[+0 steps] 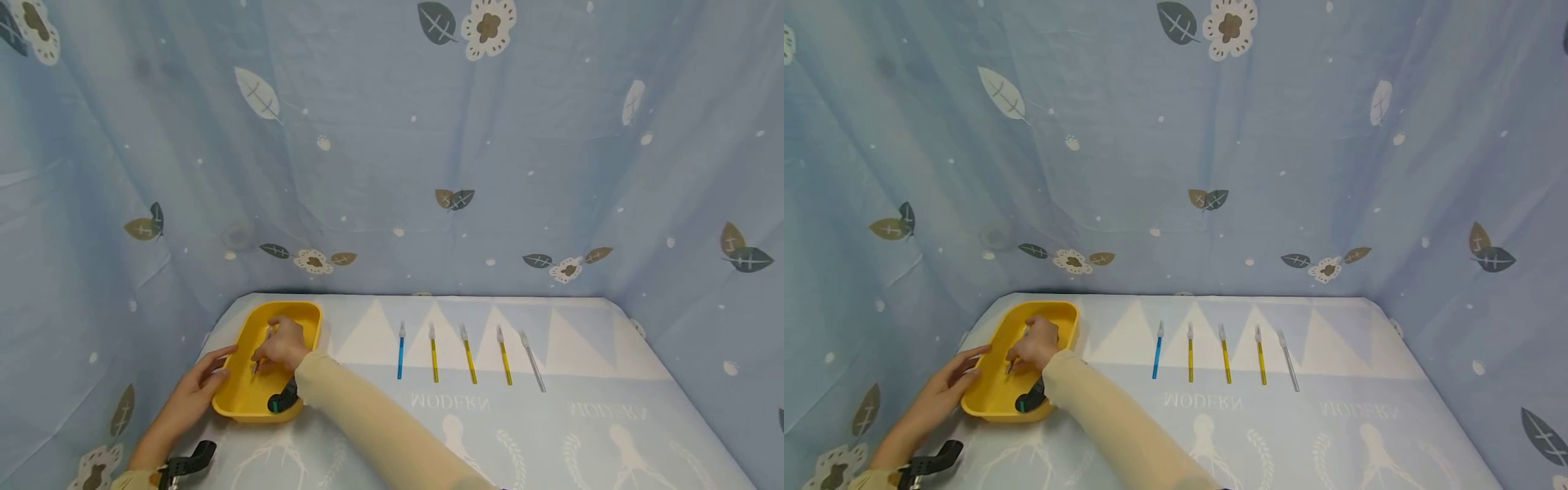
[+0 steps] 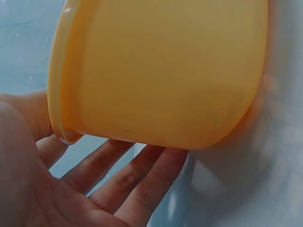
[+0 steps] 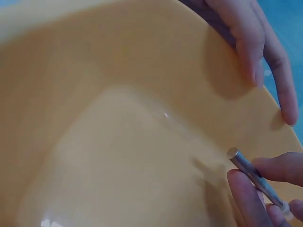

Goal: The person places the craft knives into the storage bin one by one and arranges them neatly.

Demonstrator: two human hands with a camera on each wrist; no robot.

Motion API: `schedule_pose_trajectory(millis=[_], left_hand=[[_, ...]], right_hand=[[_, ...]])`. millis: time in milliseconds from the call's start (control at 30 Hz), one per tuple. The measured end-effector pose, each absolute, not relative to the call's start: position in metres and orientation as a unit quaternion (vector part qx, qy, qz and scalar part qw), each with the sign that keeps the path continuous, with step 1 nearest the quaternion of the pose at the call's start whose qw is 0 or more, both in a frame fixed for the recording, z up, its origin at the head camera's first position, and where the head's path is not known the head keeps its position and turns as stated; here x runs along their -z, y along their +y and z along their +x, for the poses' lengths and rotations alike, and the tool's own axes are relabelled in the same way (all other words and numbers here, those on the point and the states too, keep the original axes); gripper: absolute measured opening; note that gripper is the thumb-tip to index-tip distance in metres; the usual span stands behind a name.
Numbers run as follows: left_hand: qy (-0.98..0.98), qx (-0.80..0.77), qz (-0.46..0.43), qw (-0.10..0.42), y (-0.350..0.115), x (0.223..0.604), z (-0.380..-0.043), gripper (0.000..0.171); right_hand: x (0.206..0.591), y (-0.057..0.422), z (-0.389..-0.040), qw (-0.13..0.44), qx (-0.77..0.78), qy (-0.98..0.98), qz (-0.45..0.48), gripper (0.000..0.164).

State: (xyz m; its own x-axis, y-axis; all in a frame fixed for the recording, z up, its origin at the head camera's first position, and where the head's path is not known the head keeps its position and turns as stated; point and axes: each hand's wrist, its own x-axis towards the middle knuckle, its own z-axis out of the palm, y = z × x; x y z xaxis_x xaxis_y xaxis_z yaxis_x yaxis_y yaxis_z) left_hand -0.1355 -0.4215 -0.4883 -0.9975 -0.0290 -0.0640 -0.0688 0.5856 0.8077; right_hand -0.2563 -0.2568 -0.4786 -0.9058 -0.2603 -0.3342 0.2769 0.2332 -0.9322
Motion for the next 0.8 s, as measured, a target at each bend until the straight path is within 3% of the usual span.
schedule_pose_trajectory(millis=[800], left_hand=[[0.892,-0.45,-0.038,0.025,-0.42,0.488,-0.136,0.054]], right_hand=[[0.471,-0.244,-0.251,0.241,0.631,0.737,0.027,0.051]])
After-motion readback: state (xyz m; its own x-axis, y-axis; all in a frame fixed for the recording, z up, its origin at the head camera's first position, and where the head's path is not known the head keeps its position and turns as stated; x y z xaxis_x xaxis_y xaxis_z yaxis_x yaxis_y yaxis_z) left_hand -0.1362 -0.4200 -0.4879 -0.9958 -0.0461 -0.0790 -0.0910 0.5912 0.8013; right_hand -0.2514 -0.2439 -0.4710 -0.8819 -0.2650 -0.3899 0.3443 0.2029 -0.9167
